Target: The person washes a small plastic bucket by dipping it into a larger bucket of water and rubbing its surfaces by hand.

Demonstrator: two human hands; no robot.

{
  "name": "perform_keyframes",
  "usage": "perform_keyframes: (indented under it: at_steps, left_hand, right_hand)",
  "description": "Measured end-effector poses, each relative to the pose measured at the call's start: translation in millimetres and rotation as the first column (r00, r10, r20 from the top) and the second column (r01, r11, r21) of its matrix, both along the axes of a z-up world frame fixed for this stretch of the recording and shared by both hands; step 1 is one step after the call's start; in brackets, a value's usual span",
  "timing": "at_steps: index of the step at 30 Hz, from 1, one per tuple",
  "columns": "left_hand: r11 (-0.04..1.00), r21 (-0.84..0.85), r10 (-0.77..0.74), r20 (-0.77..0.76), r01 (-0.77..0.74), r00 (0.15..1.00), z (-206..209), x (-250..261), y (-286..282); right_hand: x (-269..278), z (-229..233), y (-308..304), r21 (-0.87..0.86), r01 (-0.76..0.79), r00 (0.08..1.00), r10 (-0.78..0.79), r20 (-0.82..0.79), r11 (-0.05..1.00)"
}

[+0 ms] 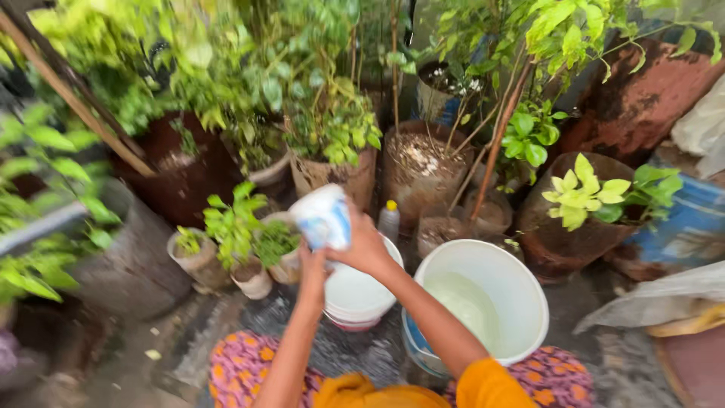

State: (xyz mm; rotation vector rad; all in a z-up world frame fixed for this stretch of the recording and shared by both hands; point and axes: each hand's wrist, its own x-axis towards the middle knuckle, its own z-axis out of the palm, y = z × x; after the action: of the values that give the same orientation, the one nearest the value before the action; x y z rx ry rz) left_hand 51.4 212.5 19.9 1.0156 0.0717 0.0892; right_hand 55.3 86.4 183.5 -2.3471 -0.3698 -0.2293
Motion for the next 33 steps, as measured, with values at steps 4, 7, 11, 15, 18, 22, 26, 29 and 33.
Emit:
perform_keyframes:
  at_steps: [4,7,11,15,18,22,26,29,33]
  left_hand:
    - [0.924,0.325,-0.224,0.032,0.202,0.974,-55.2,-37.9,-81.9]
    - [0.825,0.381,-0.497,0.136,0.418,0.857,-29.8,-55.5,-136.2]
    - [0.760,0.423,-0.474,-0.159,0.494,0.866,2.2,-51.0,-178.1]
    - [0.809,0.341,-0.414,-0.247,0.478,0.876,8.3,-46.1,-189.8]
    - [0.830,0.303,-0.414,-0.230,0.469,0.881,1.5,-47.1,-193.0]
    - [0.818,0.400,-0.365,-0.193,0.413,0.911,-19.6,-43.0,-197.3]
    - [0.840,0.304,-0.439,-0.108,0.450,0.892,-64.2,-41.3,-202.0]
    - [0.828,0.266,-0.500,-0.051,0.494,0.865,-89.2,-36.5,-202.8]
    - [0.803,0.313,-0.501,-0.108,0.508,0.859,-91.5,-38.4,-200.7]
  right_hand:
    - [-48.8,-66.0,-104.3,0.201,0.004,0.990,-0.032,0.140,0.980]
    - [-86.3,-82.3,-190.8,0.176,0.300,0.954,-0.297,-0.042,0.938]
    - [-100.2,-96.4,-257.3,-0.235,0.607,0.733,-0.649,-0.205,0.759]
    - [-67.6,-140.9,-276.8,-0.578,0.305,0.580,-0.629,-0.518,0.757]
    - [-45.0,-186.7,-273.1,-0.724,0.108,0.578,-0.636,-0.512,0.681]
    - [-46.9,-229.4,-239.7,-0.817,-0.138,0.752,-0.478,-0.454,0.559]
    - [-50.3,-227.1,-248.2,-0.790,-0.161,0.813,-0.375,-0.446,0.591]
    - [-53.3,-204.9,-268.5,-0.691,0.048,0.700,-0.518,-0.491,0.721]
    - [-88.0,-167.9,-299.6,-0.607,0.326,0.637,-0.643,-0.426,0.725]
